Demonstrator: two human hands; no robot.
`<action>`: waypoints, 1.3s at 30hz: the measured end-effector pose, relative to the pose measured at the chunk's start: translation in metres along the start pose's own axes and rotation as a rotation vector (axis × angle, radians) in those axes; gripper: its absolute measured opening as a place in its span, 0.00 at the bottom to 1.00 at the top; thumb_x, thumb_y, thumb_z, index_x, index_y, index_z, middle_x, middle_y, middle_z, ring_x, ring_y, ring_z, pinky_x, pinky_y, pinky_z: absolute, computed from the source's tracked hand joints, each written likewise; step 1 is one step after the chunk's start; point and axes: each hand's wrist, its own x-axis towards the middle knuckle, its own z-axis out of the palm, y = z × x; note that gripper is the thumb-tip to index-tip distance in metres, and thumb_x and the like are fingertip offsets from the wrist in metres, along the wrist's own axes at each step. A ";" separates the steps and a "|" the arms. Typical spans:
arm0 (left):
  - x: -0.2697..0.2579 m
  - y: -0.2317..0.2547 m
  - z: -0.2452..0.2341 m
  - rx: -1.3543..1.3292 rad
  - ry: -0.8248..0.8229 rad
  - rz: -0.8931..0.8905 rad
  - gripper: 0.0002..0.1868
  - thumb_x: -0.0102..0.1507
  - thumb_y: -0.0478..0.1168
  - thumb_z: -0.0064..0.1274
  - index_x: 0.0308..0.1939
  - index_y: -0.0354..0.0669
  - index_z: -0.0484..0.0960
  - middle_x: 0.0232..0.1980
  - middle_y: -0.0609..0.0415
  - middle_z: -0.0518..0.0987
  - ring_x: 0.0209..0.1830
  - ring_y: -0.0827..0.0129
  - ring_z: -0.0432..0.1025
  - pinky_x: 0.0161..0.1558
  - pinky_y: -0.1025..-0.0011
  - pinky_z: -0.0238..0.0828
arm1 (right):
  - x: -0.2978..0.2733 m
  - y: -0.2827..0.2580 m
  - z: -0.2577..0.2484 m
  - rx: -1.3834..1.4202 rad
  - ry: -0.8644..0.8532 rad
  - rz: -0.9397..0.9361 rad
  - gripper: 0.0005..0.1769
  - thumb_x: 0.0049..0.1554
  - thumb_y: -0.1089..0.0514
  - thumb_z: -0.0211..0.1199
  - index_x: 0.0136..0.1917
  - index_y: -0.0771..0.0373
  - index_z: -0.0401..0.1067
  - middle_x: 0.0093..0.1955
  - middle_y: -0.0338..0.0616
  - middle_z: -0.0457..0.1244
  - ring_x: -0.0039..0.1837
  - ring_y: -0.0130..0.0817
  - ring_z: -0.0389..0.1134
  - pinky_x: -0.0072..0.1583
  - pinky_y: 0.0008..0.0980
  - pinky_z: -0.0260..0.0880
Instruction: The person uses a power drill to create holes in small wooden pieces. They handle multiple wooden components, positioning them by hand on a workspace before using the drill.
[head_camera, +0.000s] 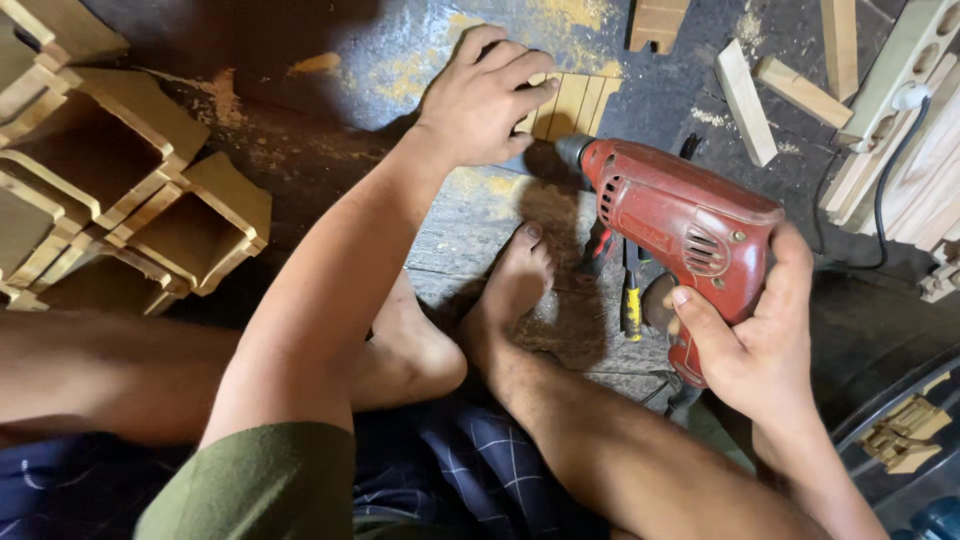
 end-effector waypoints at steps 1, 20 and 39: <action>0.000 0.000 0.000 0.003 0.001 0.000 0.32 0.52 0.60 0.67 0.57 0.53 0.86 0.64 0.59 0.75 0.61 0.61 0.67 0.67 0.55 0.50 | 0.001 0.000 0.002 0.001 0.000 -0.003 0.41 0.57 0.70 0.61 0.76 0.69 0.44 0.51 0.61 0.62 0.33 0.39 0.67 0.40 0.33 0.71; -0.003 0.001 0.007 -0.030 -0.052 -0.024 0.33 0.49 0.59 0.67 0.57 0.56 0.87 0.67 0.58 0.73 0.64 0.60 0.65 0.68 0.53 0.47 | 0.004 -0.016 0.010 -0.130 -0.011 -0.016 0.42 0.55 0.69 0.63 0.76 0.68 0.46 0.63 0.59 0.56 0.33 0.38 0.69 0.39 0.34 0.72; 0.006 0.008 -0.005 -0.071 -0.282 -0.092 0.34 0.55 0.56 0.64 0.64 0.51 0.81 0.72 0.49 0.70 0.71 0.56 0.63 0.74 0.46 0.43 | -0.004 -0.001 -0.005 -0.296 0.018 -0.112 0.45 0.52 0.59 0.67 0.76 0.74 0.52 0.70 0.63 0.56 0.64 0.50 0.65 0.62 0.46 0.64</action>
